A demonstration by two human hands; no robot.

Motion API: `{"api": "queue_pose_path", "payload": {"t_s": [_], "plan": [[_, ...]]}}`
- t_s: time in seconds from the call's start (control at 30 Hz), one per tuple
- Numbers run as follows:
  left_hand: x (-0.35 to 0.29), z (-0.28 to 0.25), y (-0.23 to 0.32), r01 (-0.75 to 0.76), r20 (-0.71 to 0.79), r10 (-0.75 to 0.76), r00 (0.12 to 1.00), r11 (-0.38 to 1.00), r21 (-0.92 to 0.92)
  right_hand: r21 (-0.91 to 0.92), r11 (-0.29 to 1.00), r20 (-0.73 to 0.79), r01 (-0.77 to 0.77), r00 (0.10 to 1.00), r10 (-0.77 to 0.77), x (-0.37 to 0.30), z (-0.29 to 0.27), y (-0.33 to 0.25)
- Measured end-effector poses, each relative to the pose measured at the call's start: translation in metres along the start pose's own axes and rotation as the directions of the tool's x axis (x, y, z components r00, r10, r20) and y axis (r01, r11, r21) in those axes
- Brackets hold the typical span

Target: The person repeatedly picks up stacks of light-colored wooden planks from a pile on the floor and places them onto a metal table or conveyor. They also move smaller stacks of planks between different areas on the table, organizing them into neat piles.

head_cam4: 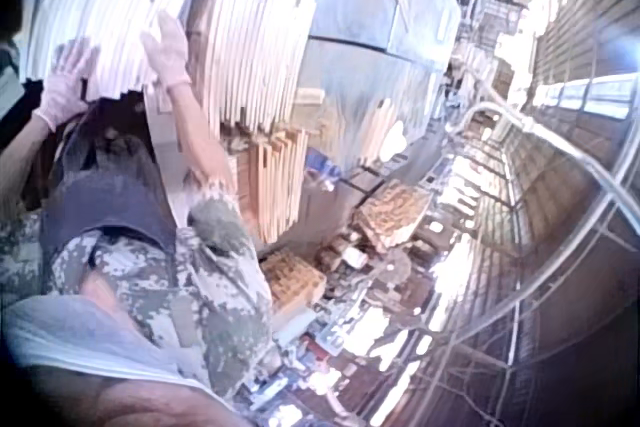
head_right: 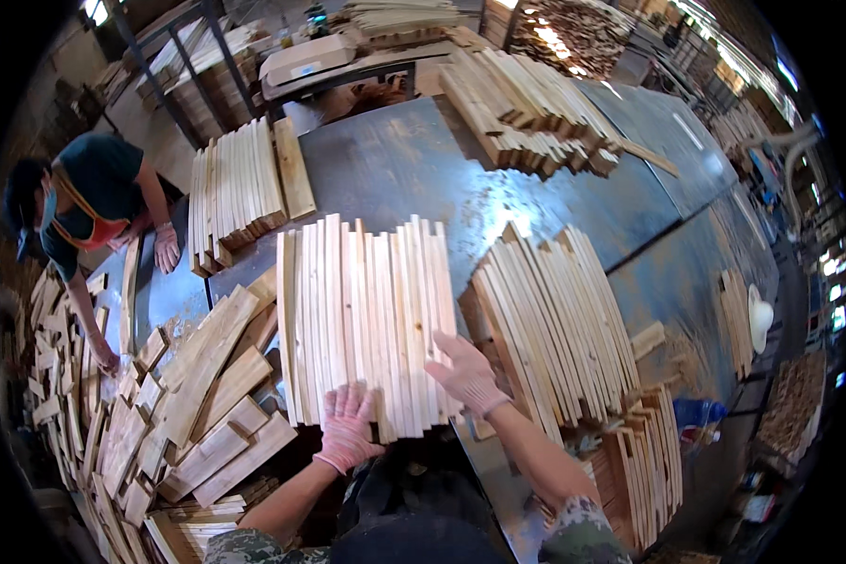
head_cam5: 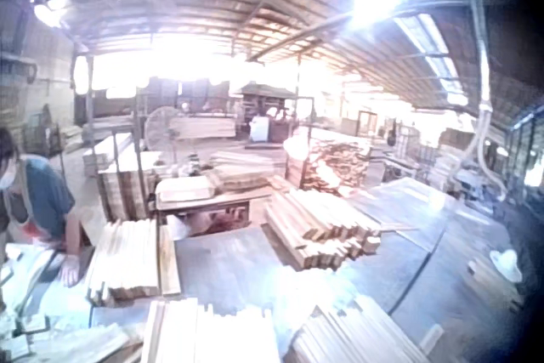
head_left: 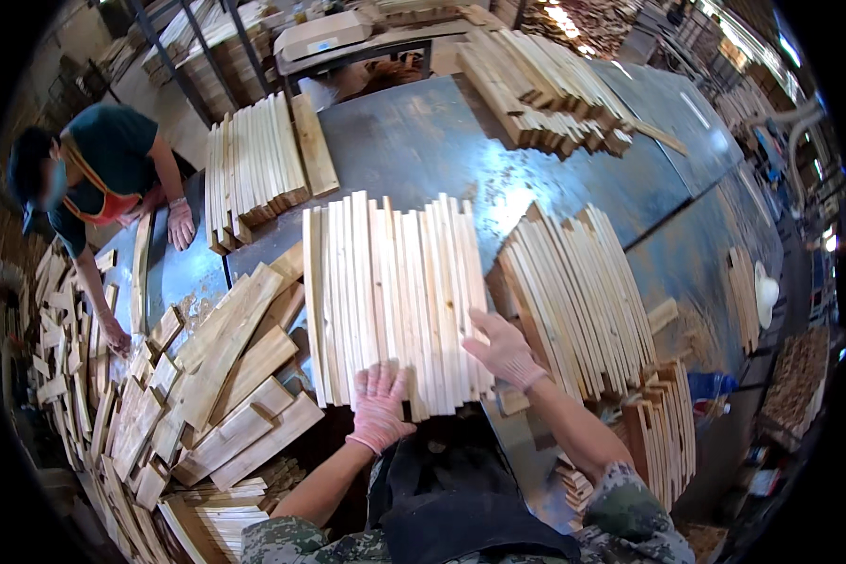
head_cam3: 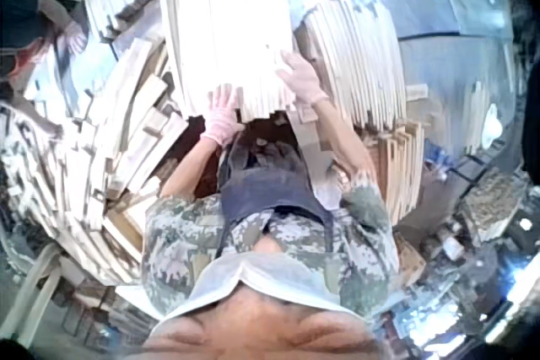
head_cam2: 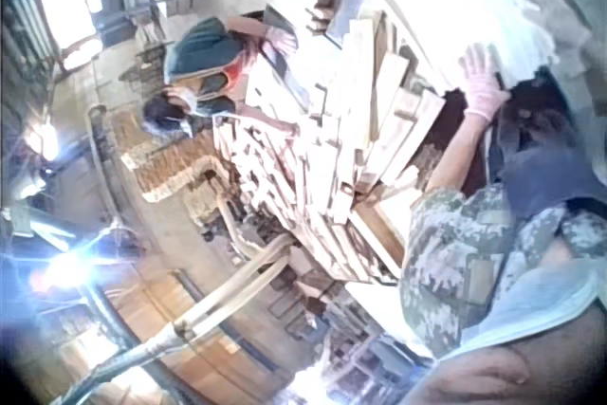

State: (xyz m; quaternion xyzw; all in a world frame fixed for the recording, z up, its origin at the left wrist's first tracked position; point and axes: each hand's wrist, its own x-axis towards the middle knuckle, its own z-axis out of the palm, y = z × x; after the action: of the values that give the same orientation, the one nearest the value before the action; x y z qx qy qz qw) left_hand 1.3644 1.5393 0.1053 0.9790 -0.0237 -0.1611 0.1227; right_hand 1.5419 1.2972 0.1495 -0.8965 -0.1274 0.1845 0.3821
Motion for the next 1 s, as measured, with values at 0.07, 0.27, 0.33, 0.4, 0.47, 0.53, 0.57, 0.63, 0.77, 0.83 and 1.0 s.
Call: {"api": "queue_pose_path", "payload": {"t_s": [0.07,0.27,0.33,0.4,0.47,0.53,0.57,0.63,0.77,0.83,1.0], "plan": [[0.011,0.0,-0.013,-0.073,-0.112,0.07,0.991,0.997,-0.026,-0.179,0.973,0.011,0.148,0.989,-0.148,0.094,0.033,-0.028],[0.023,-0.006,-0.037,-0.124,-0.235,0.059,0.97,0.955,-0.271,-0.352,0.924,-0.03,0.152,0.984,-0.173,0.31,0.103,-0.085],[0.026,-0.008,-0.041,-0.106,-0.176,0.05,0.983,0.941,-0.321,-0.418,0.904,-0.008,0.085,0.995,-0.097,0.353,0.12,-0.095],[0.029,-0.009,-0.044,-0.085,-0.14,0.04,0.989,0.94,-0.33,-0.454,0.891,0.056,0.006,0.998,0.022,0.38,0.124,-0.102],[0.028,-0.011,-0.047,-0.087,-0.134,0.044,0.99,0.938,-0.334,-0.503,0.862,0.084,-0.054,0.99,0.111,0.393,0.123,-0.112],[0.026,-0.014,-0.05,-0.079,-0.071,0.057,0.996,0.927,-0.366,-0.558,0.825,0.058,-0.089,0.988,0.146,0.396,0.11,-0.125],[0.024,-0.017,-0.051,-0.077,-0.053,0.061,0.997,0.911,-0.406,-0.513,0.855,0.043,-0.075,0.993,0.113,0.39,0.102,-0.133],[0.023,-0.025,-0.054,-0.085,-0.079,0.056,0.995,0.892,-0.443,-0.42,0.906,-0.018,-0.053,0.999,0.05,0.374,0.088,-0.153],[0.056,-0.045,-0.06,0.197,0.036,-0.24,0.97,0.69,-0.696,-0.017,1.0,-0.061,-0.027,0.998,0.026,0.315,0.037,-0.195],[0.089,-0.053,-0.068,0.095,-0.03,-0.213,0.977,0.552,-0.828,-0.052,0.97,-0.095,0.239,0.965,-0.243,0.273,0.01,-0.213],[0.118,-0.084,-0.065,0.046,0.045,0.013,0.999,-0.056,-0.997,0.09,0.865,-0.193,0.494,0.86,-0.472,0.18,-0.039,-0.236]]}}
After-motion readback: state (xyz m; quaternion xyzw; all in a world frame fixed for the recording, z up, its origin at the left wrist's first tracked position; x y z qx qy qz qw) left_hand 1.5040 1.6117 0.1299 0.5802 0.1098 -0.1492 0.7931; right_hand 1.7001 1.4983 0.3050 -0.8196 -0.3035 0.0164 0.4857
